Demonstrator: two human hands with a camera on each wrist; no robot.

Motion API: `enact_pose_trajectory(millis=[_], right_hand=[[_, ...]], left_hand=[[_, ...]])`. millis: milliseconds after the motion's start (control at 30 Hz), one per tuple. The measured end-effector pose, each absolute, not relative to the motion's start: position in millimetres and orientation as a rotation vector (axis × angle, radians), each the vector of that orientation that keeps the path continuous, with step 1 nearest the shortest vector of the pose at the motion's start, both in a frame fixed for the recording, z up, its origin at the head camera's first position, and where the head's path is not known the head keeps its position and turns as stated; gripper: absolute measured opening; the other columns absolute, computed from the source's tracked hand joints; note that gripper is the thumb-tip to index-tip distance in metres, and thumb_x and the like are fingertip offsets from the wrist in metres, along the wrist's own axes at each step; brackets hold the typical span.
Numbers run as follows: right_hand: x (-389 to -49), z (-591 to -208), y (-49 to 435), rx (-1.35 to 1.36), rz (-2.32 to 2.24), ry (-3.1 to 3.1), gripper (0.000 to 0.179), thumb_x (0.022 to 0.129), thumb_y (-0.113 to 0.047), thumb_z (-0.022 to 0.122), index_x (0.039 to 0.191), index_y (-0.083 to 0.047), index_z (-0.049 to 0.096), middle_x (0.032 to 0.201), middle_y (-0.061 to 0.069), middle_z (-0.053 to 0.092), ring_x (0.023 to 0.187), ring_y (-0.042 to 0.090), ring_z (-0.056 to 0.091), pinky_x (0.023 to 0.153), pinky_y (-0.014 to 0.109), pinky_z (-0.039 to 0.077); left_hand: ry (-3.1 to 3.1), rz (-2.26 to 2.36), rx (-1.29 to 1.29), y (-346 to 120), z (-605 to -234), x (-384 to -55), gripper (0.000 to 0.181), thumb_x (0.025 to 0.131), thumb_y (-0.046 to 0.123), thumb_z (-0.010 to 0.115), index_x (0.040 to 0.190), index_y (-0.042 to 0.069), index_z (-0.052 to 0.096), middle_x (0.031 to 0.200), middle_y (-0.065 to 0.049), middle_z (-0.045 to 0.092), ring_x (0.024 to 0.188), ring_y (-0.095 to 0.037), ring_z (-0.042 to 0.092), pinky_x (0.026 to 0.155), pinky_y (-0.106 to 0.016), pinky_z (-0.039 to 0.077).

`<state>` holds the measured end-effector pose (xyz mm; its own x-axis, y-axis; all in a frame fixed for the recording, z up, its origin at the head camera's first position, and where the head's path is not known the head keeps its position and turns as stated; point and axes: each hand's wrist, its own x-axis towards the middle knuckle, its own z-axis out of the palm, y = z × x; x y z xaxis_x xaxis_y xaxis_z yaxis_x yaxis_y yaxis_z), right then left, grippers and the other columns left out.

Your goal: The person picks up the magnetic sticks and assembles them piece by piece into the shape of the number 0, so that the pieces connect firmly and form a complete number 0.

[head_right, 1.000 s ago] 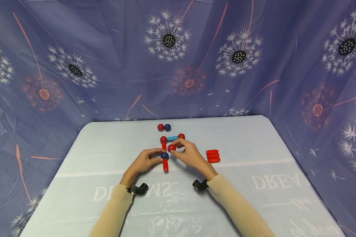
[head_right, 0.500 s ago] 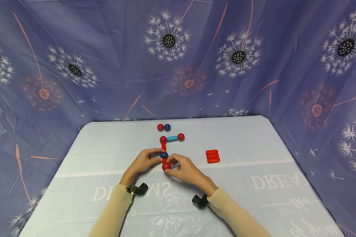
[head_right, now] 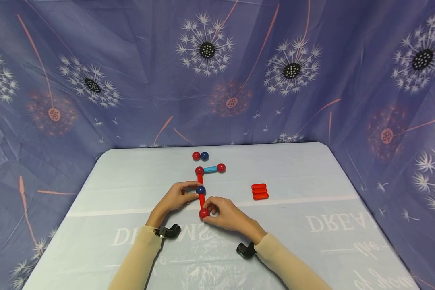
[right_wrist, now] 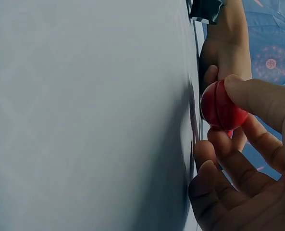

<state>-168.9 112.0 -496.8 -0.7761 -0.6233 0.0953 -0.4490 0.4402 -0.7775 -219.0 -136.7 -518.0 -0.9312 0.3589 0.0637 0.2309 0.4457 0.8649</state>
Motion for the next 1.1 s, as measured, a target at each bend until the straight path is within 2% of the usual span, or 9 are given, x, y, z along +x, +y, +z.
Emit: enact_pose_trajectory(millis=[267,600,800,933,1100], right_hand=[[-172,-498,108,-0.929,-1.191,2.495,0.026,0.09,-0.021,0.082,0.112,-0.018,0.066,0.099,-0.009,0.066,0.086,0.013,0.062,0.077,0.025,0.055],[-171,-496,100,-0.908,-1.181,2.521,0.026,0.092,-0.021,0.08,0.115,-0.016,0.068,0.101,-0.009,0.068,0.085,0.012,0.061,0.075,0.024,0.054],[-172,-491,106,-0.921,-1.156,2.519,0.03,0.094,-0.021,0.077,0.121,-0.015,0.068,0.106,-0.006,0.07,0.088,0.011,0.063,0.078,0.025,0.055],[-179,-483,120,-0.892,-1.142,2.578,0.033,0.095,-0.02,0.076,0.125,-0.01,0.067,0.112,0.001,0.072,0.092,0.012,0.065,0.083,0.03,0.058],[-191,-471,151,-0.794,-1.104,2.729,0.038,0.094,-0.02,0.077,0.127,-0.005,0.067,0.12,0.01,0.071,0.102,0.023,0.066,0.092,0.043,0.058]], left_hand=[[2.559,1.493,0.505,-137,-517,-218,0.036,0.095,0.016,0.075,0.13,0.019,0.071,0.118,-0.006,0.073,0.051,-0.01,0.054,0.051,-0.024,0.047],[2.559,1.499,0.493,-136,-516,-218,0.038,0.097,0.017,0.073,0.135,0.017,0.069,0.103,-0.007,0.074,0.049,-0.01,0.055,0.048,-0.024,0.045],[2.566,1.504,0.475,-136,-515,-218,0.039,0.096,0.017,0.074,0.134,0.017,0.069,0.105,-0.009,0.074,0.049,-0.01,0.055,0.047,-0.024,0.044],[2.559,1.505,0.446,-135,-515,-218,0.038,0.096,0.016,0.074,0.134,0.018,0.07,0.11,-0.008,0.074,0.05,-0.011,0.056,0.047,-0.024,0.044],[2.549,1.492,0.421,-134,-516,-218,0.039,0.096,0.016,0.074,0.134,0.021,0.069,0.116,-0.006,0.073,0.05,-0.011,0.057,0.048,-0.022,0.042]])
